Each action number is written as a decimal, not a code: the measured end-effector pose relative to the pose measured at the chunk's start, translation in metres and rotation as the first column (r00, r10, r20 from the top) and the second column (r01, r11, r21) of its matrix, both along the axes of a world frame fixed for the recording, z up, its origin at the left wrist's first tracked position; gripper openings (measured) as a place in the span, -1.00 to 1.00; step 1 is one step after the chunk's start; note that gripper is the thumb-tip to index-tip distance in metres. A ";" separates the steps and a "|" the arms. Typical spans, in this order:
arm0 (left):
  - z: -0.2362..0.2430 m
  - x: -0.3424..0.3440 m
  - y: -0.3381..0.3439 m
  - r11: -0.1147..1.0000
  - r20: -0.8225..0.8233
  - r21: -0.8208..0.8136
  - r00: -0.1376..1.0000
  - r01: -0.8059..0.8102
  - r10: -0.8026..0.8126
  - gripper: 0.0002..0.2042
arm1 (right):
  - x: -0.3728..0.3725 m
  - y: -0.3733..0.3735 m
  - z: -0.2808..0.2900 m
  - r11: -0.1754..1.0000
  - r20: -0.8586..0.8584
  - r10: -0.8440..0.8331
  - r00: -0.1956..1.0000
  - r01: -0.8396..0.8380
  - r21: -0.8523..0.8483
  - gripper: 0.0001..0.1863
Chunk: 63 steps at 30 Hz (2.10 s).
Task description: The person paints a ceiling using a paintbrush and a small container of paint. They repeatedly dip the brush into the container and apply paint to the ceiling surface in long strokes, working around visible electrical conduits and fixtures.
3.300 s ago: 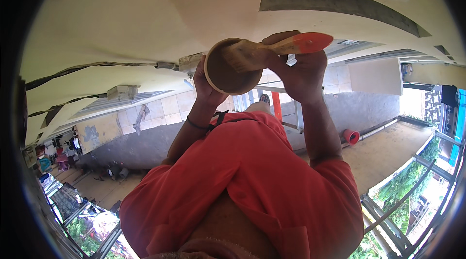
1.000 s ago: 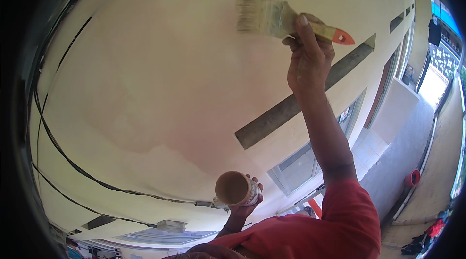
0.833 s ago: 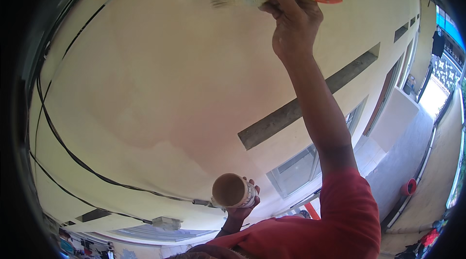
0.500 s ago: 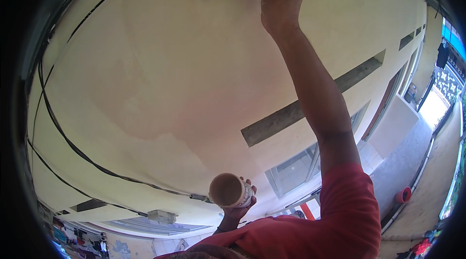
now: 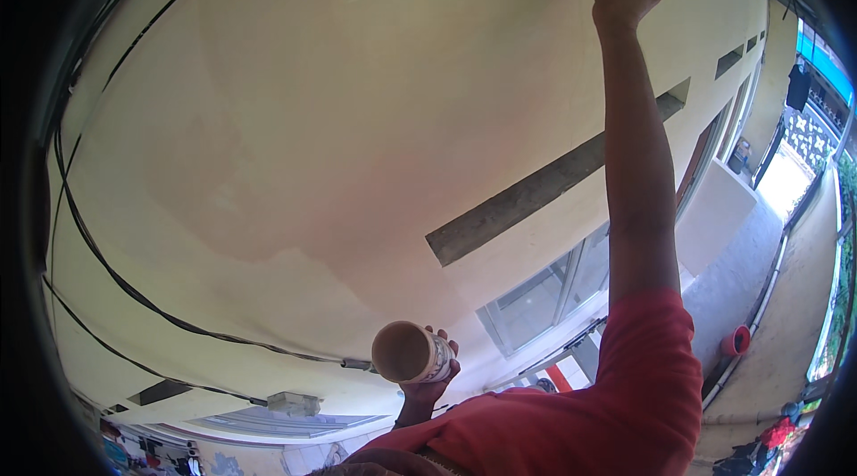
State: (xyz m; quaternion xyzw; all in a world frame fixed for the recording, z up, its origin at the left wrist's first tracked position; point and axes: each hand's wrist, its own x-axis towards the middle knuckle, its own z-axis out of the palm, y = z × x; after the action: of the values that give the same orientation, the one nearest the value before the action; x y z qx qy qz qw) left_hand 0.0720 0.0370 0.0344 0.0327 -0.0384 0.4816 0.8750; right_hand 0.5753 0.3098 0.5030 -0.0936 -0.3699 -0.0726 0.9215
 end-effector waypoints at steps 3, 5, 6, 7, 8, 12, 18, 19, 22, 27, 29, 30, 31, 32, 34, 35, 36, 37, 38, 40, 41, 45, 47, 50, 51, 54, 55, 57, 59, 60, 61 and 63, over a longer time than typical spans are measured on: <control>-0.002 0.002 0.005 0.999 0.015 0.034 1.000 0.009 -0.010 -0.23 | 0.033 -0.011 0.007 0.979 -0.029 -0.202 0.979 0.202 -0.008 -0.70; -0.004 0.001 0.004 0.998 0.025 0.060 1.000 0.000 -0.002 -0.23 | 0.039 -0.013 0.006 0.956 0.006 -0.292 0.957 0.291 0.018 -0.70; -0.006 0.002 0.005 0.997 0.032 0.073 0.999 0.002 -0.004 -0.23 | 0.034 -0.013 0.005 0.879 0.062 -0.469 0.881 0.473 -0.068 -0.71; -0.006 0.000 0.000 0.997 0.027 0.072 0.999 -0.020 0.018 -0.23 | 0.014 -0.004 -0.005 0.772 0.131 -0.602 0.788 0.616 -0.156 -0.71; -0.006 -0.002 -0.002 0.996 0.030 0.080 0.999 -0.032 0.030 -0.23 | -0.026 -0.009 -0.003 0.725 0.180 -0.630 0.756 0.655 -0.214 -0.73; -0.005 -0.003 -0.002 0.996 0.041 0.075 0.999 -0.039 0.036 -0.24 | -0.147 -0.039 0.003 0.760 0.368 -0.625 0.688 0.644 0.087 -0.82; 0.003 -0.003 -0.003 0.996 0.025 0.070 0.999 -0.049 0.047 -0.27 | -0.268 -0.092 -0.008 0.735 0.440 -0.675 0.592 0.491 0.467 -0.76; 0.002 -0.004 -0.002 0.997 0.018 0.065 0.999 -0.050 0.049 -0.27 | -0.276 -0.096 -0.010 0.775 0.440 -0.621 0.649 0.424 0.469 -0.78; -0.003 -0.007 -0.002 0.998 0.000 0.055 0.999 -0.044 0.045 -0.28 | -0.274 -0.103 -0.006 0.945 0.543 -0.319 0.777 0.221 0.239 -0.82; -0.003 -0.004 0.002 0.998 0.024 0.063 1.000 -0.013 0.011 -0.28 | -0.176 -0.030 0.027 0.993 0.365 0.116 0.924 -0.114 -0.026 -0.88; -0.005 -0.001 0.005 0.996 0.035 0.086 0.999 -0.008 0.005 -0.27 | -0.130 -0.017 0.036 0.981 0.304 0.078 0.949 -0.127 0.145 -0.86; -0.007 -0.002 0.002 0.996 0.037 0.089 0.999 -0.012 0.009 -0.27 | -0.109 -0.010 0.036 0.979 0.266 0.086 0.960 -0.131 0.155 -0.85; -0.007 -0.001 0.001 0.997 0.036 0.079 0.999 -0.013 0.010 -0.27 | -0.085 -0.007 0.038 0.978 0.227 0.084 0.970 -0.123 0.166 -0.84; -0.007 -0.001 0.000 0.998 0.032 0.067 0.999 -0.014 0.012 -0.26 | -0.060 0.000 0.036 0.986 0.187 0.061 0.980 -0.088 0.140 -0.84; -0.006 0.000 -0.002 0.998 0.029 0.064 0.999 -0.020 0.018 -0.26 | -0.014 0.009 0.029 0.998 0.100 -0.026 0.995 0.019 0.068 -0.84; -0.006 0.001 -0.002 0.997 0.029 0.074 0.999 -0.021 0.019 -0.26 | 0.009 0.011 0.025 0.996 0.056 -0.093 0.994 0.092 0.020 -0.83; -0.005 0.003 0.000 0.996 0.033 0.088 0.999 -0.012 0.009 -0.26 | 0.040 0.020 0.024 0.991 0.093 -0.106 0.990 0.098 0.090 -0.81; -0.004 0.007 0.005 0.996 0.036 0.086 0.999 0.004 -0.007 -0.26 | 0.061 0.010 0.028 0.978 0.095 -0.193 0.976 0.184 0.098 -0.82; -0.004 0.008 0.007 0.997 0.033 0.078 0.999 0.010 -0.013 -0.27 | 0.076 0.003 0.027 0.961 0.093 -0.268 0.959 0.259 0.099 -0.83; -0.003 0.007 0.004 0.998 0.025 0.060 1.000 0.006 -0.007 -0.26 | 0.070 0.012 0.023 0.922 0.116 -0.285 0.952 0.239 0.303 -0.90; -0.003 0.008 0.005 0.998 0.025 0.058 1.000 0.013 -0.014 -0.26 | 0.066 0.014 0.015 0.902 0.150 -0.427 0.892 0.408 0.142 -0.89; -0.002 0.009 0.005 0.997 0.016 0.063 0.999 0.035 -0.036 -0.27 | -0.060 -0.022 -0.022 0.566 0.427 -0.761 0.487 0.821 0.073 -0.80; -0.004 0.009 0.007 0.997 0.017 0.069 0.999 0.044 -0.046 -0.28 | -0.133 -0.045 -0.035 0.654 0.538 -0.710 0.454 0.710 0.263 -0.77; 0.001 0.012 0.001 1.000 0.000 0.002 1.000 0.019 -0.019 -0.28 | -0.219 -0.084 -0.058 0.751 0.654 -0.641 0.401 0.504 0.427 -0.69; 0.004 0.014 0.002 1.000 -0.010 -0.022 1.000 0.007 -0.008 -0.27 | -0.235 -0.089 -0.065 0.784 0.679 -0.614 0.403 0.407 0.468 -0.69; 0.004 0.016 0.004 1.000 0.000 -0.005 1.000 0.026 -0.026 -0.29 | -0.251 -0.103 -0.064 0.901 0.709 -0.431 0.558 0.220 0.375 -0.71; 0.003 0.015 0.004 1.000 0.006 -0.008 1.000 0.023 -0.023 -0.29 | -0.253 -0.103 -0.063 0.930 0.700 -0.353 0.621 0.151 0.335 -0.72; 0.001 0.011 0.003 1.000 0.000 -0.014 1.000 0.012 -0.012 -0.30 | -0.232 -0.089 -0.062 0.998 0.682 -0.016 0.731 0.049 -0.029 -0.77; 0.002 0.009 0.003 1.000 0.003 0.008 1.000 0.008 -0.008 -0.30 | -0.201 -0.068 -0.057 0.998 0.563 0.047 0.825 -0.016 -0.059 -0.84; 0.001 0.009 0.004 1.000 0.010 0.024 1.000 0.008 -0.008 -0.30 | -0.184 -0.059 -0.059 0.993 0.503 0.106 0.858 -0.064 -0.101 -0.85; 0.000 0.008 0.003 0.999 0.018 0.039 1.000 0.001 -0.001 -0.30 | -0.172 -0.060 -0.058 0.995 0.456 0.002 0.890 0.042 -0.086 -0.85; -0.002 0.006 0.001 1.000 0.012 -0.027 1.000 -0.013 0.014 -0.29 | -0.148 -0.060 -0.060 0.987 0.308 0.131 0.942 -0.096 -0.127 -0.82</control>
State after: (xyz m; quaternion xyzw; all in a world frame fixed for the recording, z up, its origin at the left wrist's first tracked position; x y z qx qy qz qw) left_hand 0.0783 0.0376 0.0326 0.0180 -0.0371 0.4881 0.8718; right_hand 0.4271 0.2493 0.4433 -0.1103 -0.5205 -0.0128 0.8466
